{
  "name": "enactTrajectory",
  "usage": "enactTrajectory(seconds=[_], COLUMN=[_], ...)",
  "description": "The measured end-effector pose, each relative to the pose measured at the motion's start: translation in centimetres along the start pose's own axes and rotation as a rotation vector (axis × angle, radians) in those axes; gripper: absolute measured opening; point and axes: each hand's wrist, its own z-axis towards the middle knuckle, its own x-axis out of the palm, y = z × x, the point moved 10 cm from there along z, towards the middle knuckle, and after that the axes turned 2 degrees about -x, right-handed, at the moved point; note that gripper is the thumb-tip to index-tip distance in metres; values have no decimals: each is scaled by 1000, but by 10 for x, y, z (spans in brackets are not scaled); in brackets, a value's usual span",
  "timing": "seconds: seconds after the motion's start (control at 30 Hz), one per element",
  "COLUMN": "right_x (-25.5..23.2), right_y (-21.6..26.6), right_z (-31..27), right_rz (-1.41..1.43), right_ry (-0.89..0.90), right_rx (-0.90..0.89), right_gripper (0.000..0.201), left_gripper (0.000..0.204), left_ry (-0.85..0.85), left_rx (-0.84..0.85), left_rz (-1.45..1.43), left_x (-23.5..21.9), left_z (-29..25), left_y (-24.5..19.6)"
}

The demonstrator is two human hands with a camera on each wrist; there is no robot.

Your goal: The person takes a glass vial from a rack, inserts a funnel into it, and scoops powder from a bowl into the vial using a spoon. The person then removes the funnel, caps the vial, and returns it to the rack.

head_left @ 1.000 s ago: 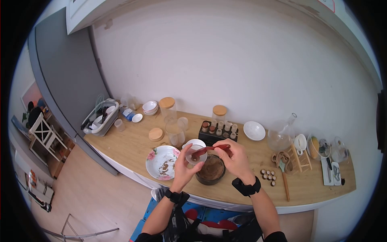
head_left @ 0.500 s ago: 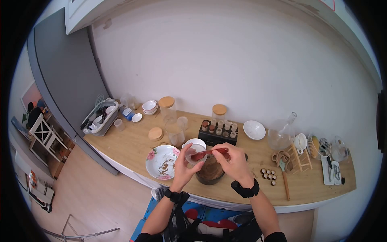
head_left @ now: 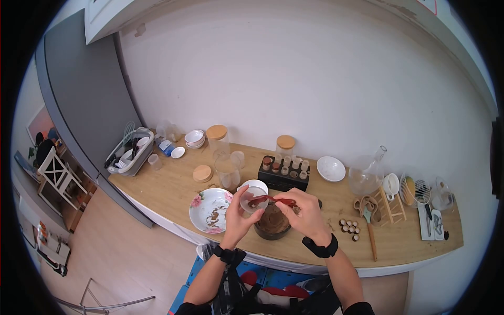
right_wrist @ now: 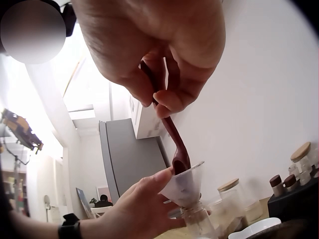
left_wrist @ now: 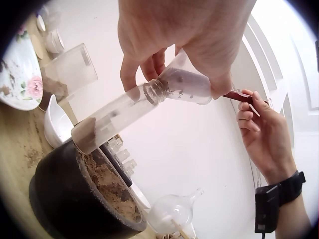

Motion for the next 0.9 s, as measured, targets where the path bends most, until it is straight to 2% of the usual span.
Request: enactTrajectory(seconds=[0.13, 0.2, 0.3, 0.4, 0.53, 0.9], right_x=[6, -2, 4, -1, 2, 3], right_y=[-3, -1, -2, -2, -5, -23], right_z=[-3, -4, -6, -7, -9, -14], right_rz=[-5, -19, -31, -15, -31, 35], right_ry=[47, -31, 37, -21, 2, -4], right_rx=[-28, -50, -42, -45, -43, 50], right_gripper=[14, 14, 15, 15, 16, 16], left_gripper=[75, 75, 75, 76, 75, 75], left_ry=[8, 10, 5, -13, -10, -12], left_rx=[18, 6, 2, 1, 22, 6], left_rz=[35, 20, 0, 4, 12, 12], left_x=[0, 0, 1, -1, -1, -1], left_z=[0, 0, 0, 0, 1, 0], left_y=[1, 1, 2, 0, 2, 0])
